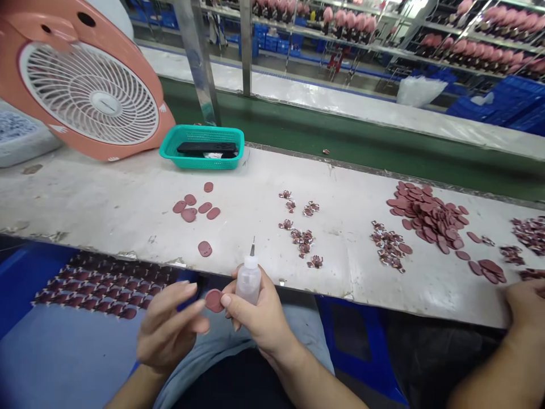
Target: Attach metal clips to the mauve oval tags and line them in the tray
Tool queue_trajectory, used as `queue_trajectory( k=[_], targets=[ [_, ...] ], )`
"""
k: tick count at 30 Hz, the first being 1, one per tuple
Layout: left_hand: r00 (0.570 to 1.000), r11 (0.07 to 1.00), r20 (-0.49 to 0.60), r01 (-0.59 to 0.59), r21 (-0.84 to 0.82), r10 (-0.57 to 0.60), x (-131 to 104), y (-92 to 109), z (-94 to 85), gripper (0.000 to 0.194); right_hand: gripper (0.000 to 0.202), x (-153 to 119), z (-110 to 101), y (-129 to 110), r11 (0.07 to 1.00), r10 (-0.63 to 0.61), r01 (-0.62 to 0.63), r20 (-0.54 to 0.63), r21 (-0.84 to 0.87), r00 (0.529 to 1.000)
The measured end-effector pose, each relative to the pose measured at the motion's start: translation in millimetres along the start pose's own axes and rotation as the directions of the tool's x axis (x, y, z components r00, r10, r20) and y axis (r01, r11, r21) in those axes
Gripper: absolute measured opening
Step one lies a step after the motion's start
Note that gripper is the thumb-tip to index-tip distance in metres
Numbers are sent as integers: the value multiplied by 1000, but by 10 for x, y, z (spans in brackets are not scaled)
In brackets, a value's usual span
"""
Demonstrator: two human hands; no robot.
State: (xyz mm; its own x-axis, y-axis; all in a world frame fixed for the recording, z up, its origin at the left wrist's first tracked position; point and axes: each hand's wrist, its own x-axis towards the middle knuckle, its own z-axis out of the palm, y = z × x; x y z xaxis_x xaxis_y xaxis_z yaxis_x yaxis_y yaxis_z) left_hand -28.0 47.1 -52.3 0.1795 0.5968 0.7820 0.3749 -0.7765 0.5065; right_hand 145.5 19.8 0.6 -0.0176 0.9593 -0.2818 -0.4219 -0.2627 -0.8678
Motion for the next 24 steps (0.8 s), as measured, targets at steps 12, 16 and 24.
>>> queue_trajectory(
  k=[12,16,24],
  targets=[
    [479,70,413,715,-696,-775,63,447,188,36,46,-245,-313,0,925,-56,29,-60,-378,997],
    [292,-172,507,709,-684,-811,135,502,151,47,34,-413,-541,-212,617,-197,149,31,-773,980],
    [189,-333,601,687,-646,-776,252,575,98,55,33,-653,-597,-317,493,-661,482,49,-725,749]
  ],
)
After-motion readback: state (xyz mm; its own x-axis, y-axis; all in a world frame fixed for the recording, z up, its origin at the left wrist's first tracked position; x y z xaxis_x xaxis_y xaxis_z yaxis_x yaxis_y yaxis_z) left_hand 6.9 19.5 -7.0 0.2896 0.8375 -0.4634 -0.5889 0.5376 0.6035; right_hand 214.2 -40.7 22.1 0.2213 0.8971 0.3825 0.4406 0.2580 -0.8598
